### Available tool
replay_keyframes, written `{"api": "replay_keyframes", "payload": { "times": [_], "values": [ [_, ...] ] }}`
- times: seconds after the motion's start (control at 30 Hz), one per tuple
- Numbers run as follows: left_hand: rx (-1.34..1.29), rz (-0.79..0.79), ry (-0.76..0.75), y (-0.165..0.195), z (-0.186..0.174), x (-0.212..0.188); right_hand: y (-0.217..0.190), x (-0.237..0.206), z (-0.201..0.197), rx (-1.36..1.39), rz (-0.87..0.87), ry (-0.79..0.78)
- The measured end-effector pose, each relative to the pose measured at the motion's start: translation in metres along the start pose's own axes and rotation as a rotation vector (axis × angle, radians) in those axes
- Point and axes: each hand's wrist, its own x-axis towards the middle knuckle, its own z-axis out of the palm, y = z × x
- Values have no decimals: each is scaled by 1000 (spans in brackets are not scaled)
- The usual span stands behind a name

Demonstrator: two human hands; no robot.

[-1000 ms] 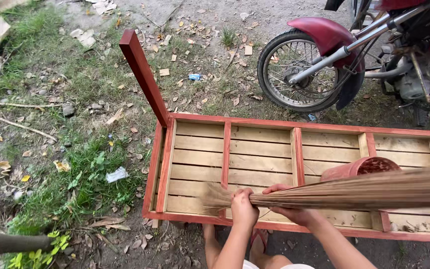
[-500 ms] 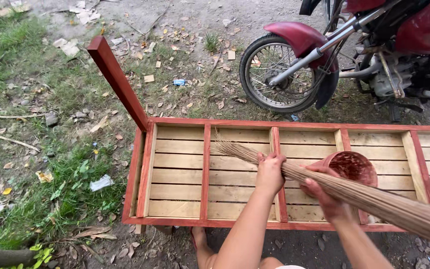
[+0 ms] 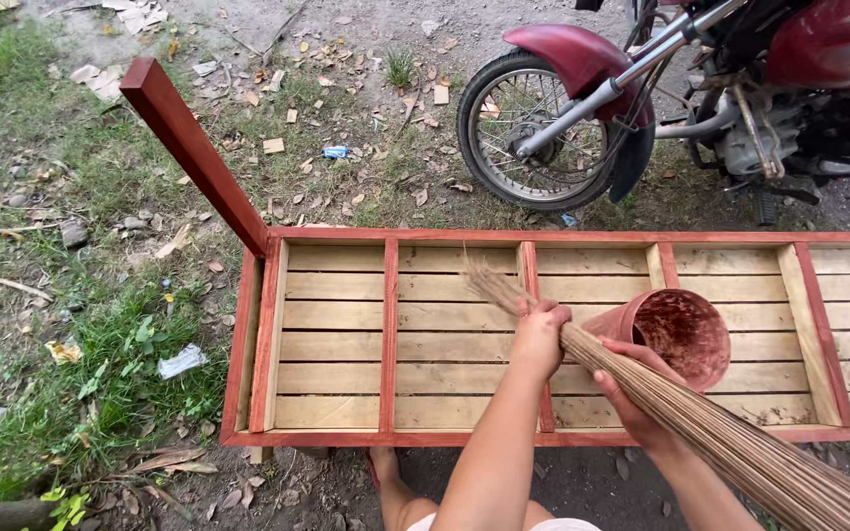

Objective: The person applies red stain to a long slatted wooden rack, dabbing the stain on with a cloth and rubbing it into the wood by hand. They then sweep loose debris off the rack with a broom and brush remaining bits off the slats with their hands.

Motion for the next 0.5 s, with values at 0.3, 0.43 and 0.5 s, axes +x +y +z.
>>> {"api": "replay_keyframes", "payload": {
  "times": [0.3,0.43,0.5],
  "values": [
    [94,-253,31,-64,-45,-89,6,-31,78,163,189,-279],
    [-47,-126,-16,-44,-3,-47,5,-25,38,116,13,-125],
    [-26,-62,-158,-25,3,-22,0,-16,21,42,-11,-49]
  ]
}}
